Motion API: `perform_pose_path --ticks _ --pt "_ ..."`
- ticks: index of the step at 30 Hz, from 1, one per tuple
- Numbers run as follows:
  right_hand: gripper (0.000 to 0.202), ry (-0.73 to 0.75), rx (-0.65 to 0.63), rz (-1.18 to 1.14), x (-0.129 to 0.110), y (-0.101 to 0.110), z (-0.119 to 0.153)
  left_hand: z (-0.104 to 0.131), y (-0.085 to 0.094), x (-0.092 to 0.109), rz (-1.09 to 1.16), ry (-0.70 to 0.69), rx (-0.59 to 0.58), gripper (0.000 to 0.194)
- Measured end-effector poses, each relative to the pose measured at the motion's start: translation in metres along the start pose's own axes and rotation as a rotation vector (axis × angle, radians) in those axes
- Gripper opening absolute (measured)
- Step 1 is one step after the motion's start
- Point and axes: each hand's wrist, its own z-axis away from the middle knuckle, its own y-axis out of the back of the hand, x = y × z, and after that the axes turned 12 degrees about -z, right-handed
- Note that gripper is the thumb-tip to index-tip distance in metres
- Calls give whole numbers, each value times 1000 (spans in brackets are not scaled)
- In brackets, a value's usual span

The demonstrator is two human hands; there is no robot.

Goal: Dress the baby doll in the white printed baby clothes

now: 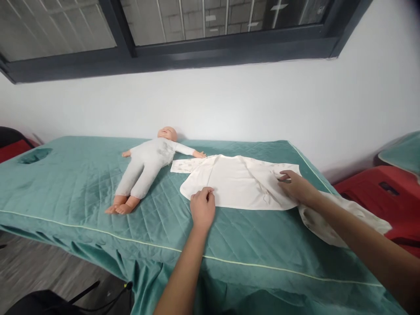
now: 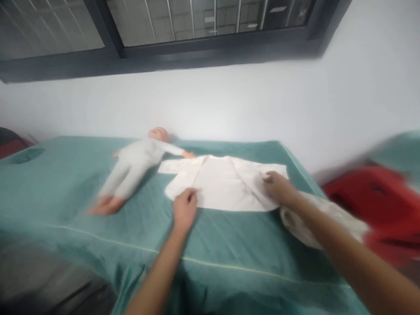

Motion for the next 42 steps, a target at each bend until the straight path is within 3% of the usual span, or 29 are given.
perform_pose_path --ticks 3,6,9,12,16,20,23,26,29,34,39,42 --pt "41 219 20 46 -23 -15 11 -1 0 1 -11 2 0 26" --pt "42 396 -59 7 -65 -57 30 0 0 1 -15 2 -3 26" --pt "49 433 -149 80 -105 -107 35 0 0 1 -6 2 -4 25" --pt "47 342 -100 167 -121 -135 16 1 0 0 10 -1 1 26" --pt "47 264 11 213 -109 -134 -20 0 -1 -2 -10 -14 8 25" --pt "44 266 61 256 -95 -129 -33 6 -2 1 -178 -87 81 23" --pt "44 305 44 276 -94 -135 -32 11 -6 12 -350 -285 120 22" --pt "44 370 -12 291 -96 -141 -31 6 -17 26 -373 -466 48 23" --pt "46 375 -25 324 -97 -144 -33 -18 -36 35 -366 -464 -22 24" --pt "55 215 62 344 -99 -147 -42 -80 -60 35 -398 -317 -50 32" --pt "66 188 158 250 -93 -147 -53 -123 -62 26 -440 -181 -83 41" --pt "65 212 190 201 -91 -144 -57 -136 -62 20 -442 -191 -62 44"
